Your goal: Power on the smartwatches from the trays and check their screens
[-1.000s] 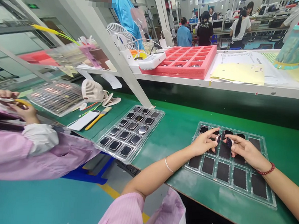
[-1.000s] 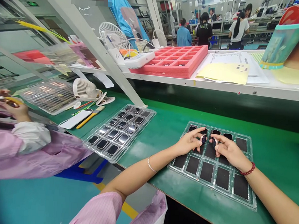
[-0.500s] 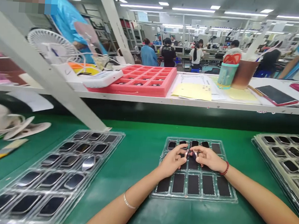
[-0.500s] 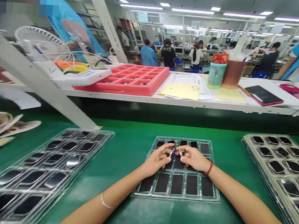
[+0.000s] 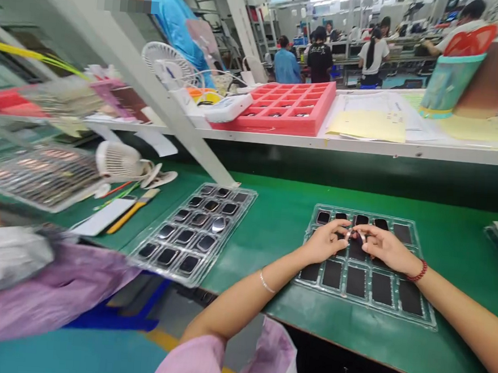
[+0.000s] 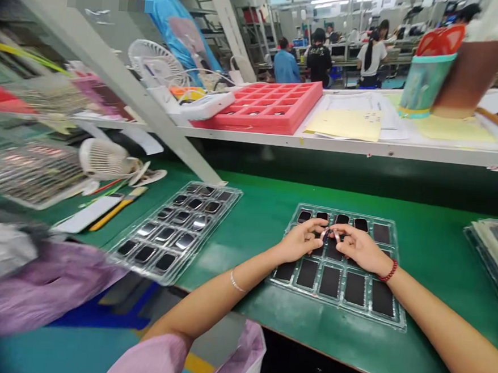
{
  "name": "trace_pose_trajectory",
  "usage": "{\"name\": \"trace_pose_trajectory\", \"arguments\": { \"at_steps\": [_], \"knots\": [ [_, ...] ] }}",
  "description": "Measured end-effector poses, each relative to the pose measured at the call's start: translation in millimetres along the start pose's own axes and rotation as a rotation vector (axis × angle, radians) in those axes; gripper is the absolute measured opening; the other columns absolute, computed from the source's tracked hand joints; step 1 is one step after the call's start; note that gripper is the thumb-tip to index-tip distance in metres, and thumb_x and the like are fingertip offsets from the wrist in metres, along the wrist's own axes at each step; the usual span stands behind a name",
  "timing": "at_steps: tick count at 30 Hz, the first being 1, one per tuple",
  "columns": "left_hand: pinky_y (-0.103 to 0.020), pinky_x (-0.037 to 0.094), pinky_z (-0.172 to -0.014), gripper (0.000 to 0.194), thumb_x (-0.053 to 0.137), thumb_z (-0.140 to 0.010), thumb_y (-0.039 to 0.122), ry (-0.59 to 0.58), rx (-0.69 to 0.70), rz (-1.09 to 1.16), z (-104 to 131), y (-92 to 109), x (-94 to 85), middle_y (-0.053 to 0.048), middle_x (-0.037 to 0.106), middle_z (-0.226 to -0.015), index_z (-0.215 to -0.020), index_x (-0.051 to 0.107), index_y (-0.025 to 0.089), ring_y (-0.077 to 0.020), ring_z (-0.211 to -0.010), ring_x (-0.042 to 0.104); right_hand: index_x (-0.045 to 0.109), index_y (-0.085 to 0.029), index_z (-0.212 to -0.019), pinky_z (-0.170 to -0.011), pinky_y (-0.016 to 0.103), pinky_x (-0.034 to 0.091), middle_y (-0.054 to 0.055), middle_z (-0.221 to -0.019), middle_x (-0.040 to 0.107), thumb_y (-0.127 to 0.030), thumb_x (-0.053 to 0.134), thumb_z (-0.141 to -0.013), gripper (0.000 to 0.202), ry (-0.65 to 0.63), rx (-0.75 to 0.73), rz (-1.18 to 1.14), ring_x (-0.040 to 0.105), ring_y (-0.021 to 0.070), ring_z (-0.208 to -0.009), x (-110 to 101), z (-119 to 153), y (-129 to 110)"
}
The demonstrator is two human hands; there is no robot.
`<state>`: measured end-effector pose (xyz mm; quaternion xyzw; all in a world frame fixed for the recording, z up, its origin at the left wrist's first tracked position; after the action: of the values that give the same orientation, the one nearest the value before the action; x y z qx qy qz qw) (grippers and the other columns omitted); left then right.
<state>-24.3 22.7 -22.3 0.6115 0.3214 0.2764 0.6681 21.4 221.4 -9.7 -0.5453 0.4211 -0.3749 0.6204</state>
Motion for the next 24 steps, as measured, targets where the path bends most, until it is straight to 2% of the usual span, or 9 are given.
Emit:
{"name": "trace_pose_trajectory", "arguments": {
  "at_steps": [4, 7, 10, 12, 15, 18, 21, 24],
  "knots": [
    [-0.018, 0.045, -0.052, 0.057, 0.068, -0.079, 0.027, -0.003, 0.002, 0.062, -3.4, -7.5, -2.9, -0.011, 0.062, -0.116, -0.132, 0.050, 0.017, -0.0036, -0.057, 0.055, 0.057, -0.020, -0.130, -0.060, 0.031, 0.051, 0.001, -0.078, 0.062, -0.043, 0.071, -0.083, 0.053, 0.020, 0.040, -0.032, 0.057, 0.0157, -0.063, -3.8, -1.2, 5.2],
    [-0.020, 0.049, -0.062, 0.050, 0.064, -0.083, 0.025, -0.002, -0.027, 0.175, -6.7, -9.3, -5.3, -0.011, 0.065, -0.113, -0.131, 0.052, 0.017, -0.0126, -0.077, 0.068, 0.054, -0.024, -0.135, -0.072, 0.038, 0.058, 0.009, -0.103, 0.068, -0.049, 0.069, -0.084, 0.059, 0.062, 0.100, -0.162, 0.069, 0.0240, -0.086, -7.5, -2.9, 8.7],
    [-0.022, 0.051, -0.067, 0.048, 0.061, -0.083, 0.020, 0.000, -0.060, 0.244, -6.9, -5.8, -7.0, -0.010, 0.067, -0.108, -0.130, 0.053, 0.017, -0.0179, -0.090, 0.070, 0.052, -0.027, -0.136, -0.081, 0.043, 0.060, 0.011, -0.120, 0.066, -0.049, 0.070, -0.083, 0.060, 0.089, 0.131, -0.215, 0.068, 0.0283, -0.100, -8.3, -4.3, 9.1],
    [-0.020, 0.049, -0.063, 0.049, 0.063, -0.079, 0.016, 0.009, -0.078, 0.232, -5.4, -2.7, -7.3, -0.009, 0.068, -0.101, -0.127, 0.053, 0.016, -0.0164, -0.084, 0.070, 0.055, -0.027, -0.133, -0.079, 0.042, 0.060, 0.010, -0.119, 0.067, -0.046, 0.070, -0.083, 0.055, 0.070, 0.113, -0.161, 0.069, 0.0263, -0.094, -7.1, -4.4, 8.0],
    [-0.018, 0.043, -0.053, 0.043, 0.063, -0.077, 0.015, 0.034, -0.098, 0.167, -3.7, -0.1, -6.9, -0.005, 0.068, -0.086, -0.119, 0.056, 0.014, -0.0110, -0.064, 0.065, 0.062, -0.025, -0.123, -0.071, 0.040, 0.059, 0.010, -0.112, 0.069, -0.042, 0.068, -0.085, 0.042, 0.036, 0.074, -0.059, 0.068, 0.0218, -0.079, -5.2, -3.3, 7.9],
    [-0.017, 0.040, -0.050, 0.044, 0.061, -0.074, 0.013, 0.039, -0.104, 0.142, -4.4, 0.5, -6.1, -0.005, 0.067, -0.084, -0.119, 0.055, 0.014, -0.0102, -0.061, 0.063, 0.062, -0.025, -0.122, -0.071, 0.039, 0.058, 0.010, -0.116, 0.068, -0.037, 0.069, -0.085, 0.040, 0.021, 0.055, -0.081, 0.067, 0.0216, -0.082, -4.1, -2.7, 9.9],
    [-0.018, 0.041, -0.050, 0.054, 0.060, -0.070, 0.010, 0.039, -0.102, 0.158, -5.7, -0.1, -5.6, -0.005, 0.067, -0.086, -0.123, 0.052, 0.015, -0.0122, -0.066, 0.065, 0.055, -0.028, -0.131, -0.071, 0.036, 0.058, 0.009, -0.121, 0.065, -0.032, 0.075, -0.080, 0.055, 0.008, 0.079, -0.169, 0.066, 0.0208, -0.087, -2.9, -3.3, 9.2],
    [-0.017, 0.040, -0.049, 0.060, 0.060, -0.066, 0.008, 0.048, -0.099, 0.174, -5.9, -1.8, -5.8, -0.004, 0.066, -0.086, -0.125, 0.050, 0.016, -0.0128, -0.067, 0.065, 0.044, -0.029, -0.140, -0.069, 0.033, 0.057, 0.006, -0.109, 0.068, -0.031, 0.079, -0.074, 0.074, 0.049, 0.138, -0.275, 0.065, 0.0172, -0.079, -6.7, -1.1, 2.2]
  ]
}}
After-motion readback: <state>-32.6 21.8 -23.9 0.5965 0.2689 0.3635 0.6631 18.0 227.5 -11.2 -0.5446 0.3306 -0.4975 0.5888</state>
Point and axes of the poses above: each hand's wrist, its own z-axis away from the middle knuckle, its own x-axis out of the palm, y = z × x, the point moved 2 cm from there along -z, towards the middle knuckle
